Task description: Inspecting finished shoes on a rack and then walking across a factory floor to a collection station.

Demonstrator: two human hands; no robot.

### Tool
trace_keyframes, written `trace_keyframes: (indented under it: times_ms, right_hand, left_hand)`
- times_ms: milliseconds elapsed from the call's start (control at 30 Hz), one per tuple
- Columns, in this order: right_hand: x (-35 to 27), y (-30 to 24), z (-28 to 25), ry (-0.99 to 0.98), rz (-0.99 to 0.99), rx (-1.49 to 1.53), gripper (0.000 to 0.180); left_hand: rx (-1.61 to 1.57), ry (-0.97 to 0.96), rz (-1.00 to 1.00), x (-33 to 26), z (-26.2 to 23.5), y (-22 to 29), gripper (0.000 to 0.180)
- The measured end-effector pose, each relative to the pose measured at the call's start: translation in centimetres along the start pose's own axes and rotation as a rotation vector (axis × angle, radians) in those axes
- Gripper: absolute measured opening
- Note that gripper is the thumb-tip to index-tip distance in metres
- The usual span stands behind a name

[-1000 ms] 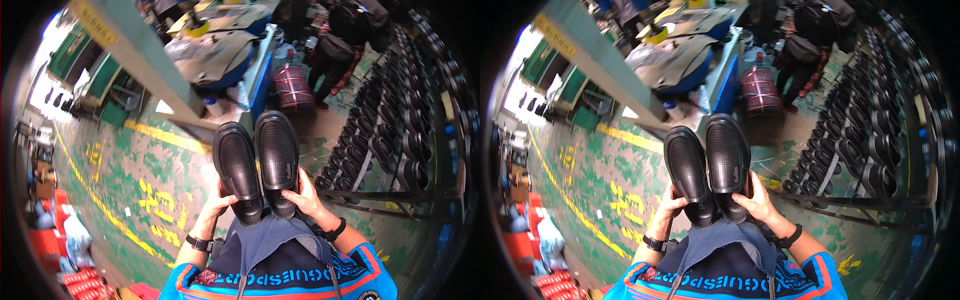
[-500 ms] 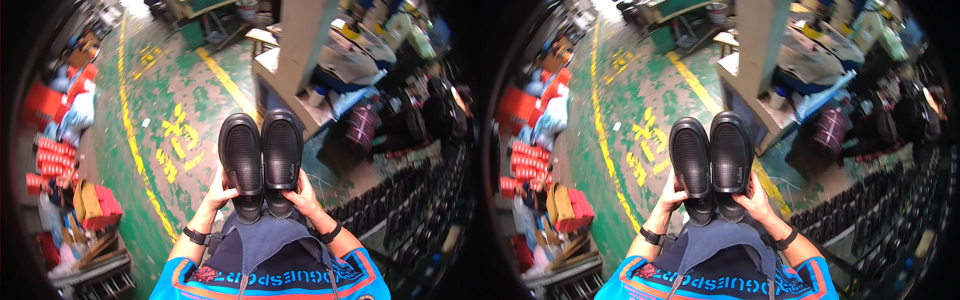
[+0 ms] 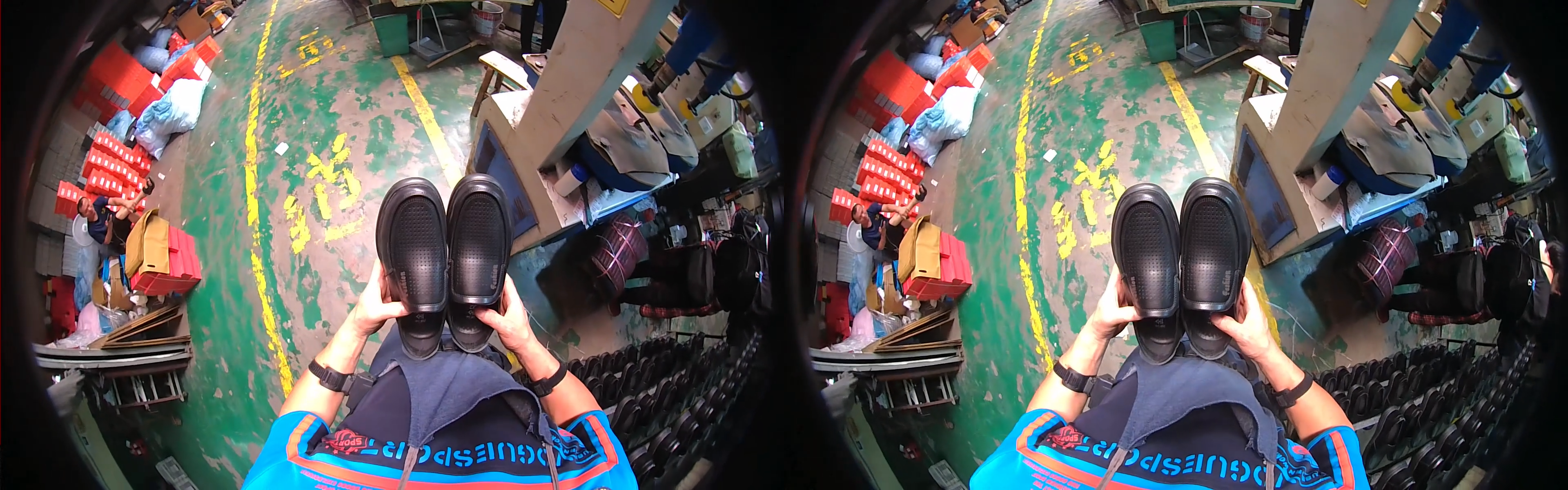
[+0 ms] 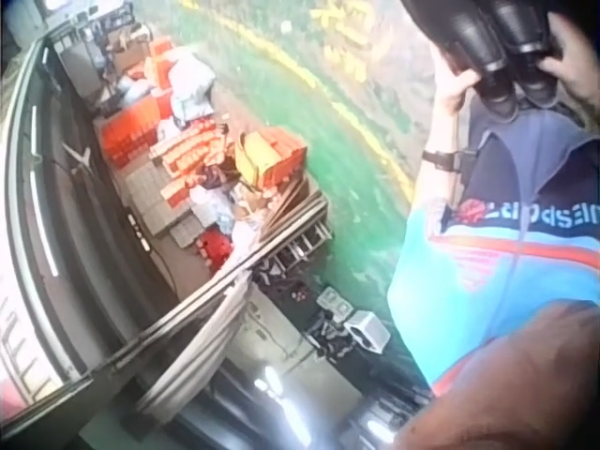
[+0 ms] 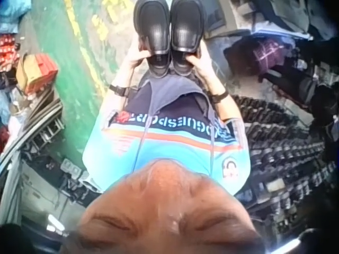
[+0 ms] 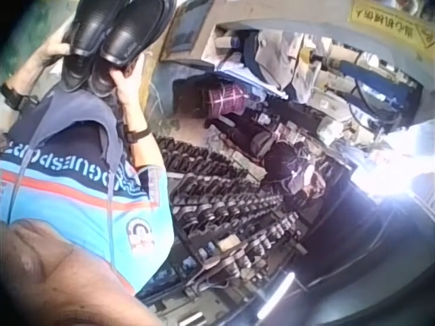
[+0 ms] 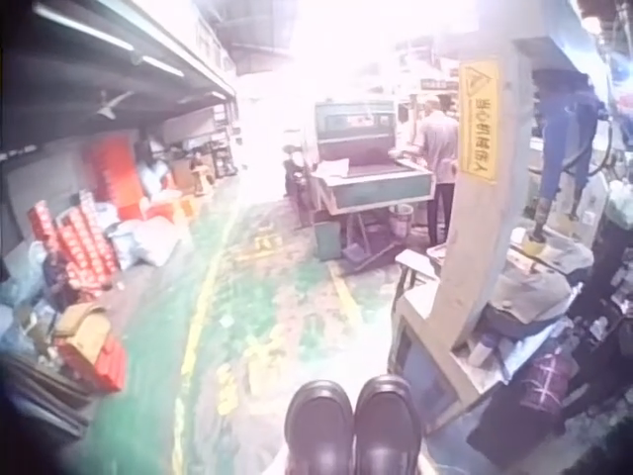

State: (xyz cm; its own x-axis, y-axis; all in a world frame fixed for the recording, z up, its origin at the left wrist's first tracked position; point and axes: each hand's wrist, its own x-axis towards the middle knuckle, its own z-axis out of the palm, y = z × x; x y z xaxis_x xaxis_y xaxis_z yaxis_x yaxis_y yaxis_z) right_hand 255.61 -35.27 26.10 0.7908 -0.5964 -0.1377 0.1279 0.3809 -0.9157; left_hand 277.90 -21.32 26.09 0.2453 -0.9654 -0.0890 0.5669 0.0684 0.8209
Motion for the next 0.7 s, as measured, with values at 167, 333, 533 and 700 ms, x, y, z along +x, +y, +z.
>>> trace_keyframes:
  times_ms: [167,333,533,700]
  right_hand:
    - [-1.1,-0.6,-1.2,0.043,-0.012,0.01,0.084]
    - [-1.5,-1.4,-2.4,0.06,-0.021,0.001,0.084]
    - [-1.2,-1.1,-3.3,0.061,-0.029,-0.016,0.088]
    - [-0.7,-0.7,-2.7,0.105,-0.091,-0.017,0.08]
  left_hand:
    - [0.0,-0.036,-0.022,1.3,1.0,-1.0,0.105]
    - [-0.021,-0.04,-0.021,2.8,1.9,-1.8,0.109]
    - [-0.002,-0.061,-0.046,3.6,1.9,-1.6,0.107]
    - [0.153,-0.029,-0.066,3.1,1.9,-0.6,0.108]
